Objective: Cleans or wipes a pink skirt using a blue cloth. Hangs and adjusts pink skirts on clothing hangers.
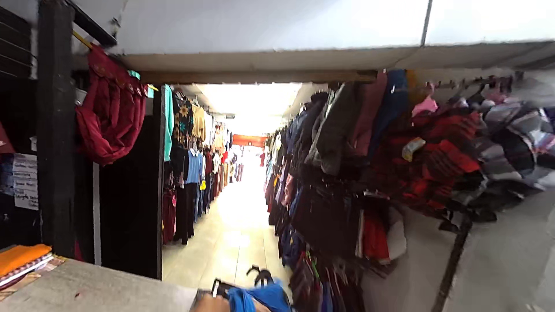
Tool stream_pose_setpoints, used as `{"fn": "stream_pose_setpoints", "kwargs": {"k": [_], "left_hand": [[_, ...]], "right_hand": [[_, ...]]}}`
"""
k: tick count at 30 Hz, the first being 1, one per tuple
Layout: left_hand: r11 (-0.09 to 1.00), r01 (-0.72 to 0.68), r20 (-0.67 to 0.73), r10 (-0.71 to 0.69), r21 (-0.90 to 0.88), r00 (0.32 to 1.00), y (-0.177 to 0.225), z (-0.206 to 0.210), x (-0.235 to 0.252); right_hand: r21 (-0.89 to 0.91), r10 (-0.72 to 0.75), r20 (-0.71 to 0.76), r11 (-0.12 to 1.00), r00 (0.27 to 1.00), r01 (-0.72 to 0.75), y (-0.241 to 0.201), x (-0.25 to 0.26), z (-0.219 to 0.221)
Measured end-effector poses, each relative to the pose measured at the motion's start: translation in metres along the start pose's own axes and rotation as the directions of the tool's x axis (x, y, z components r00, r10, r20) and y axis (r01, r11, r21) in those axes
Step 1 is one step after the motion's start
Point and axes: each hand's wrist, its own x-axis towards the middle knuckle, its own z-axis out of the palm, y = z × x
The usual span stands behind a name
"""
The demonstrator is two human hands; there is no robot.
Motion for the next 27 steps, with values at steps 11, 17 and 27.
{"fn": "stream_pose_setpoints", "kwargs": {"k": [11,17,27], "left_hand": [[0.972,-0.235,-0.378,0.215,-0.007,0.901,-0.018,0.049,0.007],[0.992,-0.115,-0.350,0.087,-0.057,0.933,-0.036,0.045,0.020],[0.948,-0.317,-0.647,0.237,-0.007,0.724,-0.052,0.037,0.011]], "right_hand": [[0.024,0.094,-0.131,0.996,0.987,-0.091,0.033,-0.026,0.016],[0.082,0.122,-0.454,0.992,0.883,-0.094,0.012,-0.029,-0.052],[-0.100,0.407,0.113,0.912,0.906,-0.397,0.046,-0.024,-0.086]]}}
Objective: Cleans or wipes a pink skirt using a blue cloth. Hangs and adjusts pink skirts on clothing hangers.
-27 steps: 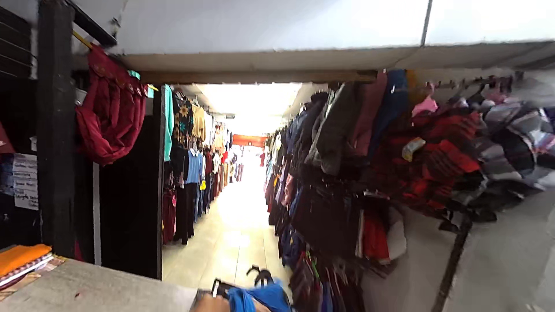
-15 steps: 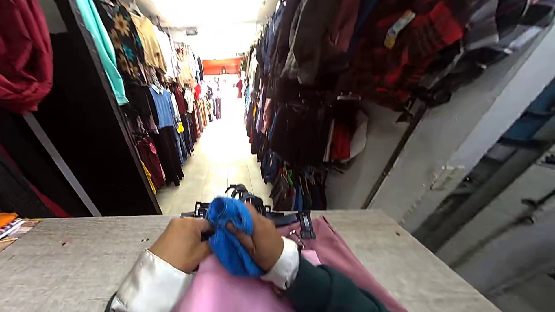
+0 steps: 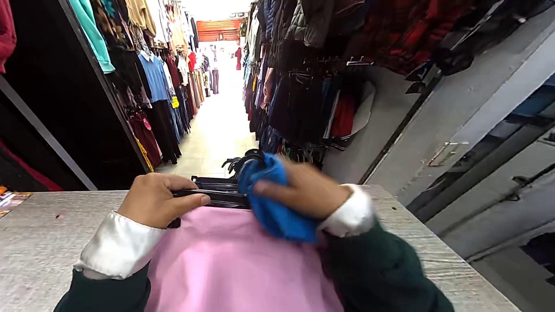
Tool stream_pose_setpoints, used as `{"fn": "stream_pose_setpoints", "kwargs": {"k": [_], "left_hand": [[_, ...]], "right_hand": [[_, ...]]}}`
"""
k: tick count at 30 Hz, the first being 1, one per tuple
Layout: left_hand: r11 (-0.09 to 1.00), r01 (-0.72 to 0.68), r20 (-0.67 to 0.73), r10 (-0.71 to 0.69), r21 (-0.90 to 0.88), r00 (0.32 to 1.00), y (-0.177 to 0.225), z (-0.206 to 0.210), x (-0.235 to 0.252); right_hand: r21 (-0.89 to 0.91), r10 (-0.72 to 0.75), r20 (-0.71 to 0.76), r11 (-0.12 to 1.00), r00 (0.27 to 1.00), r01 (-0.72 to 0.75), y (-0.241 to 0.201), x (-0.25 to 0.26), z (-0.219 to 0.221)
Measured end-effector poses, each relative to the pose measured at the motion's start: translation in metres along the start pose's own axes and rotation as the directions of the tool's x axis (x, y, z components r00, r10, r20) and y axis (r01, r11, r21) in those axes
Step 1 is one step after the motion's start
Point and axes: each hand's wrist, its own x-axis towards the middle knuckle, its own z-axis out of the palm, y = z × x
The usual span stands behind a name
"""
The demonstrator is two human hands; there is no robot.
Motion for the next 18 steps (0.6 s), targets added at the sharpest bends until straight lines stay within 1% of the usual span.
{"fn": "stream_pose_setpoints", "kwargs": {"k": [1,2,3,5,6,7,8,9,10,11,12,13,14,15,17,18], "left_hand": [[1.000,-0.005,-0.029,0.005,0.004,1.000,0.001,-0.002,-0.001],[1.000,-0.016,-0.051,0.017,0.021,0.999,0.000,-0.003,-0.002],[0.998,-0.038,-0.057,0.041,0.047,0.998,-0.001,-0.003,-0.002],[0.977,-0.148,-0.021,0.153,0.152,0.988,-0.005,0.004,-0.001],[0.960,-0.180,0.040,0.176,0.213,0.984,-0.004,0.009,0.000],[0.946,-0.178,0.109,0.154,0.270,0.982,0.000,0.014,-0.001],[0.931,-0.175,0.158,0.129,0.321,0.979,0.007,0.019,-0.001],[0.914,-0.182,0.191,0.119,0.362,0.974,0.012,0.022,-0.002],[0.907,-0.185,0.230,0.102,0.378,0.968,0.018,0.024,-0.002],[0.910,-0.177,0.280,0.071,0.375,0.957,0.022,0.025,-0.002],[0.914,-0.165,0.317,0.043,0.371,0.948,0.027,0.027,-0.002],[0.916,-0.155,0.346,0.019,0.371,0.938,0.030,0.029,-0.001],[0.912,-0.162,0.344,0.025,0.378,0.939,0.032,0.032,0.000],[0.908,-0.177,0.324,0.049,0.380,0.945,0.033,0.034,-0.001],[0.897,-0.226,0.254,0.134,0.380,0.958,0.032,0.040,-0.004],[0.896,-0.238,0.248,0.151,0.374,0.957,0.033,0.041,-0.006]], "right_hand": [[0.079,-0.005,0.161,0.997,0.987,-0.008,0.000,0.008,0.015],[0.150,-0.033,0.234,0.989,0.972,-0.003,0.004,0.015,0.028],[0.190,-0.078,0.235,0.981,0.969,0.033,0.008,0.018,0.037],[0.151,-0.155,0.147,0.980,0.977,0.133,0.012,0.020,0.046],[0.105,-0.187,0.098,0.979,0.977,0.177,0.012,0.020,0.048],[0.064,-0.214,0.041,0.975,0.976,0.211,0.012,0.019,0.050],[0.050,-0.205,-0.012,0.977,0.979,0.205,0.011,0.019,0.048],[0.089,-0.151,-0.101,0.983,0.983,0.160,0.010,0.019,0.044],[0.209,-0.028,-0.210,0.975,0.977,0.072,0.009,0.018,0.037],[0.363,0.119,-0.307,0.932,0.944,0.000,0.011,0.019,0.027],[0.473,0.208,-0.389,0.881,0.897,0.001,0.015,0.020,0.015],[0.525,0.230,-0.449,0.850,0.863,0.047,0.020,0.017,0.004],[0.513,0.185,-0.472,0.853,0.862,0.098,0.024,0.013,-0.005],[0.459,0.108,-0.458,0.879,0.882,0.131,0.025,0.007,-0.007],[0.327,-0.092,-0.315,0.924,0.944,0.200,0.015,-0.001,0.015],[0.221,-0.210,-0.246,0.939,0.946,0.265,0.004,0.002,0.033]]}}
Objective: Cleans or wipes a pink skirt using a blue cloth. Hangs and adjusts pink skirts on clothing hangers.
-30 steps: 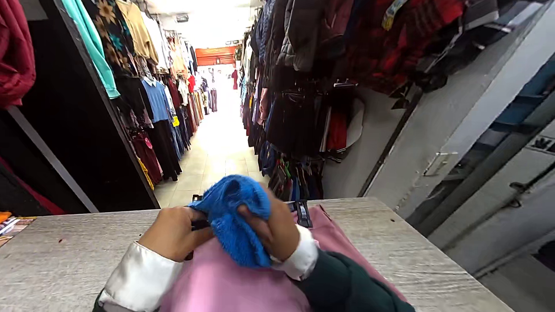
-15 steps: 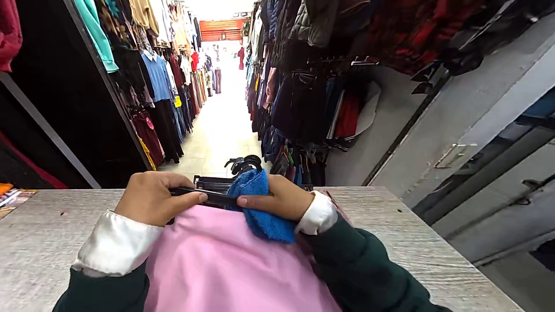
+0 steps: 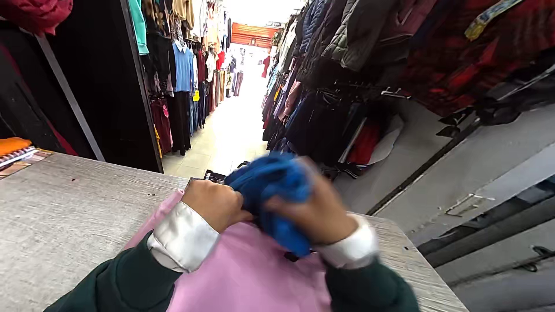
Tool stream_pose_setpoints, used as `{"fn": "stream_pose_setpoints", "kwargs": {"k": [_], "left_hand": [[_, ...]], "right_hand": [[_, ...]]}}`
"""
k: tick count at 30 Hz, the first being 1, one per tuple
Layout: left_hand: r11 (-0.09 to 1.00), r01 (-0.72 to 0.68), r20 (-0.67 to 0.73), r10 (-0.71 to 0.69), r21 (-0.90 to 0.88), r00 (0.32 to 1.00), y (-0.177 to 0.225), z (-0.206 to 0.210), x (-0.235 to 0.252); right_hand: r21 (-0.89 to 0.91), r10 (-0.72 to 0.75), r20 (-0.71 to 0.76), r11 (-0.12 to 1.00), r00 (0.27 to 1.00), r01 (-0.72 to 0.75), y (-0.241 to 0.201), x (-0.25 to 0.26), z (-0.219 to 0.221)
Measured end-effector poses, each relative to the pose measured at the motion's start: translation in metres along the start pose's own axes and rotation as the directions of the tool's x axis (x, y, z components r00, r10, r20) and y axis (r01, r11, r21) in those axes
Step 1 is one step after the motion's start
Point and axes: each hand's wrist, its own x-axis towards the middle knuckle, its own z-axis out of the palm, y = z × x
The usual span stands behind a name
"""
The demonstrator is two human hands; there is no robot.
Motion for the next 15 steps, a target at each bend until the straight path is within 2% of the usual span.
{"fn": "stream_pose_setpoints", "kwargs": {"k": [2,3,5,7,9,11,12,13,15], "left_hand": [[1.000,-0.018,0.110,0.020,-0.020,0.994,0.003,0.000,-0.001],[0.999,-0.040,0.142,0.044,-0.034,0.989,0.004,0.001,-0.001],[0.995,-0.092,0.080,0.094,-0.036,0.992,0.004,0.006,-0.001],[0.997,-0.082,0.077,0.083,-0.016,0.994,0.004,0.003,0.000],[0.999,0.009,0.234,0.001,-0.039,0.972,0.007,-0.007,0.003],[0.999,0.044,0.353,-0.033,-0.023,0.935,0.008,-0.012,0.008],[0.999,0.049,0.377,-0.040,-0.013,0.925,0.008,-0.014,0.010],[0.998,0.054,0.375,-0.047,-0.009,0.926,0.009,-0.013,0.010],[0.998,0.070,0.348,-0.062,-0.009,0.935,0.011,-0.010,0.008]], "right_hand": [[-0.168,-0.116,0.057,0.978,0.992,0.124,-0.003,0.003,0.031],[-0.178,-0.127,0.059,0.975,0.990,0.136,-0.001,0.004,0.035],[-0.096,-0.067,0.011,0.993,0.998,0.068,0.006,0.006,0.029],[0.063,0.074,-0.119,0.996,0.990,-0.067,0.009,0.006,0.015],[0.165,0.217,-0.337,0.972,0.916,-0.169,0.009,0.013,-0.013],[0.177,0.188,-0.472,0.977,0.861,-0.116,0.014,0.016,-0.046],[0.147,0.130,-0.465,0.987,0.876,-0.069,0.017,0.012,-0.052],[0.090,0.083,-0.387,0.995,0.918,-0.052,0.016,0.005,-0.048],[-0.023,0.019,-0.081,1.000,0.997,-0.021,0.007,-0.003,-0.014]]}}
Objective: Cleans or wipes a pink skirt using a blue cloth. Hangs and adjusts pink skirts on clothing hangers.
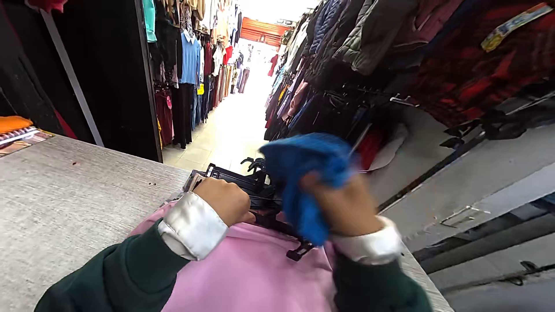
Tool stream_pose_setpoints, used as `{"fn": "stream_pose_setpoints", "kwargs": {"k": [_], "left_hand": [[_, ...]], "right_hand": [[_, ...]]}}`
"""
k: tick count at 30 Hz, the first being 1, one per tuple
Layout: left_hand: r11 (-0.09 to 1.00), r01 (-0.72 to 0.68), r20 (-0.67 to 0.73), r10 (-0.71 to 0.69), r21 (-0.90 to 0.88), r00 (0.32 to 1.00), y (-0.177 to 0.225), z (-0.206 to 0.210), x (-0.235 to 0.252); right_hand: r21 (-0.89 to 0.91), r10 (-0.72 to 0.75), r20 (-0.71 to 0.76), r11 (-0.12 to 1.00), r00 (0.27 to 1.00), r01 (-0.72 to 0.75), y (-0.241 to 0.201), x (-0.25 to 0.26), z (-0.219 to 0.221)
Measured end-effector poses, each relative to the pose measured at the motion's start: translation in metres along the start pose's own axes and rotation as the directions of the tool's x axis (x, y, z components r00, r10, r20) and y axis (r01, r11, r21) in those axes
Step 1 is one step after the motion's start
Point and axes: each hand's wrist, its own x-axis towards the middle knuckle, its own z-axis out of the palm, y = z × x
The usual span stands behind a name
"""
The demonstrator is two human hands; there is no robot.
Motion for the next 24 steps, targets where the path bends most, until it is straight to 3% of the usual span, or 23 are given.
{"fn": "stream_pose_setpoints", "kwargs": {"k": [1,3,6,9,11,14,17,20,21,24], "left_hand": [[1.000,0.003,0.006,-0.003,0.003,1.000,0.000,0.001,0.000],[0.999,0.021,0.070,-0.018,-0.039,0.997,-0.001,-0.002,0.001],[0.999,-0.006,-0.013,0.005,-0.039,1.000,-0.002,0.000,0.000],[0.999,0.031,0.077,-0.029,-0.023,0.997,0.000,-0.003,0.002],[1.000,0.022,0.091,-0.021,-0.007,0.996,0.000,-0.004,0.004],[0.999,0.006,0.108,-0.001,-0.049,0.994,-0.003,-0.003,0.004],[0.998,-0.021,0.034,0.023,-0.060,0.999,-0.005,0.001,0.002],[0.999,-0.038,0.131,0.042,-0.031,0.991,-0.005,-0.005,0.006],[0.999,-0.038,0.155,0.041,-0.023,0.987,-0.004,-0.006,0.007],[0.998,-0.052,0.134,0.055,-0.027,0.989,-0.004,-0.003,0.006]], "right_hand": [[-0.080,-0.078,0.141,0.993,0.987,0.089,-0.003,-0.001,0.023],[-0.161,-0.187,0.230,0.961,0.955,0.227,-0.004,0.004,0.048],[-0.195,-0.079,0.070,0.976,0.994,0.091,0.006,0.009,0.020],[-0.164,0.013,-0.124,0.986,0.992,-0.033,0.016,0.011,-0.018],[-0.083,0.066,0.046,0.995,0.997,-0.062,0.013,0.006,-0.020],[-0.076,0.054,0.368,0.997,0.928,-0.028,-0.002,0.010,0.020],[-0.074,0.025,0.243,0.997,0.970,-0.007,0.005,0.009,0.015],[0.019,0.071,-0.049,0.997,0.996,-0.070,0.008,0.010,-0.020],[0.075,0.072,-0.076,0.995,0.994,-0.066,0.008,0.009,-0.025],[0.104,0.037,0.145,0.993,0.989,-0.053,-0.004,0.002,-0.001]]}}
